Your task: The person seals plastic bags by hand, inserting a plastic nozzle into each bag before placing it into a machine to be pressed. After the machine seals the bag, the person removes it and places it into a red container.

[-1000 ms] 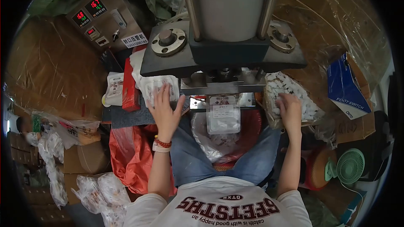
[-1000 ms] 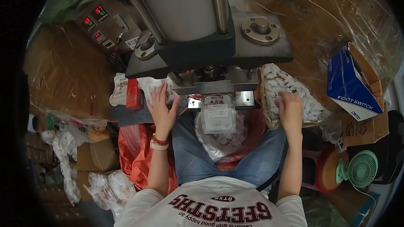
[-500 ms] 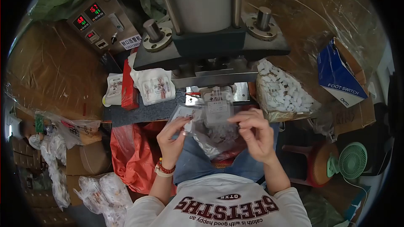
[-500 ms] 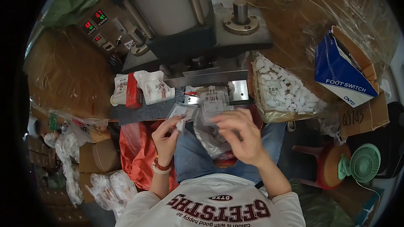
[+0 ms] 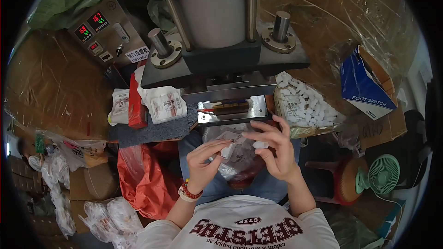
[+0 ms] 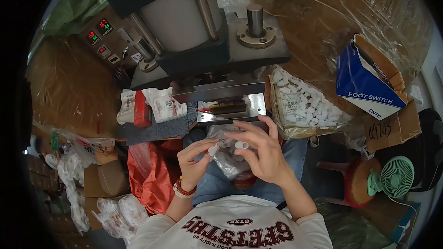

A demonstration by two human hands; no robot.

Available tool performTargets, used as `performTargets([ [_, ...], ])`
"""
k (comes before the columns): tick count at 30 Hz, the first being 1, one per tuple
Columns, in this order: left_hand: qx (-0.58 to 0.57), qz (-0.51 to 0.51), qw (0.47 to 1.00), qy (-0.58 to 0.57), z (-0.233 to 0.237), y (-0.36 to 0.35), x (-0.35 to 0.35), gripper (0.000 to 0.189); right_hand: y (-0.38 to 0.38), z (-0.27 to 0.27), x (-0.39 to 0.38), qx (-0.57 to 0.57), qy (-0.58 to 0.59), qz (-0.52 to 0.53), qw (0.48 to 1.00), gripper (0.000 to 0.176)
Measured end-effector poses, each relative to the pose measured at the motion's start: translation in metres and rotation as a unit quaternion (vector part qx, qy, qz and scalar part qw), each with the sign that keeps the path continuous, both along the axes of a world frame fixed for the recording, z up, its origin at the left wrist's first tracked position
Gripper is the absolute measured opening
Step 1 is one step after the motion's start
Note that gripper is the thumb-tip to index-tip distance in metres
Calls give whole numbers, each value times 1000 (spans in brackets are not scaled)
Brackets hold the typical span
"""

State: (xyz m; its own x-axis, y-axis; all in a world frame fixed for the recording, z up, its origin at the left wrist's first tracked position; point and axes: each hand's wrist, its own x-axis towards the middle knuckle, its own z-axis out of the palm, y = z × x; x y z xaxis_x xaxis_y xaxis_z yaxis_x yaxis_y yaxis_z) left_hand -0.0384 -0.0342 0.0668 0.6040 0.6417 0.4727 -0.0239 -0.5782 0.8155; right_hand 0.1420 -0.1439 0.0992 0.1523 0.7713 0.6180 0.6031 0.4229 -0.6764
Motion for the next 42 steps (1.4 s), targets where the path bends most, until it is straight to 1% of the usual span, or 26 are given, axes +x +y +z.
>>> performTargets([
  [1,48,0,999,-2,2,1,0,33,1,3,1,-39,-87,-30,995,18],
  [5,90,-31,995,16,11,7,-4,32,16,-2,-6,20,-74,67,995,28],
  [8,16,-64,998,-2,-2,10,-10,25,23,-2,-11,1,-33,56,998,36],
  [9,-92,-43,994,42,-10,9,-5,20,25,-3,-11,-1,-35,57,998,36],
  [10,-200,-21,976,86,-20,8,-1,16,28,-5,-11,-43,-29,-25,998,40],
  [11,-202,-20,976,83,-32,8,6,16,31,-8,-11,-84,-23,-107,990,45],
  [13,-442,-20,896,-26,-52,16,21,16,24,-9,3,-86,54,-167,981,40],
  [14,-443,-20,896,-28,-57,23,25,16,18,-7,13,-94,111,-189,971,35],
  [18,-466,-32,881,-70,-65,51,47,17,14,-16,70,-100,-6,-320,942,30],
  [20,-468,-32,879,-87,-64,55,54,17,26,-34,92,-132,-260,-467,835,29],
  [22,-508,-31,857,-85,-62,56,58,20,29,-69,107,-189,-264,-475,818,34],
  [24,-501,-23,862,-77,-62,58,60,20,30,-73,108,-291,-218,-407,838,36],
  [26,-497,-10,865,-64,-61,62,51,21,28,-75,105,-264,-207,-386,859,37],
  [28,-390,43,918,54,-49,83,30,23,23,-72,108,-233,-199,-371,876,38],
  [29,-192,163,962,102,-43,93,18,31,19,-72,112,-219,-141,-367,893,36],
  [30,18,272,951,147,-38,103,4,40,15,-73,112,-205,-80,-360,907,34],
  [31,143,293,910,257,-41,113,-11,49,13,-72,109,-203,-78,-360,907,34],
  [32,263,304,842,360,-50,123,-24,58,11,-70,105,-128,17,-354,926,32],
  [33,223,241,863,385,-66,122,-38,67,9,-68,99,-51,111,-343,932,30],
  [34,245,195,871,378,-64,110,-46,67,5,-62,91,-48,112,-343,931,30],
  [36,287,142,889,326,-69,91,-58,58,-4,-49,68,2,398,-158,904,30],
  [37,287,138,888,330,-72,86,-61,58,-6,-44,56,1,403,-160,901,30],
  [39,165,186,936,249,-74,78,-70,41,-3,-35,30,19,424,-49,904,30],
  [40,7,217,947,236,-56,67,-60,32,-4,-26,17,27,431,-14,902,26],
  [41,7,220,947,236,-47,55,-54,32,-5,-24,6,26,432,-11,902,26],
  [42,-22,189,971,144,-39,45,-48,32,-6,-23,-5,45,393,4,919,25],
])
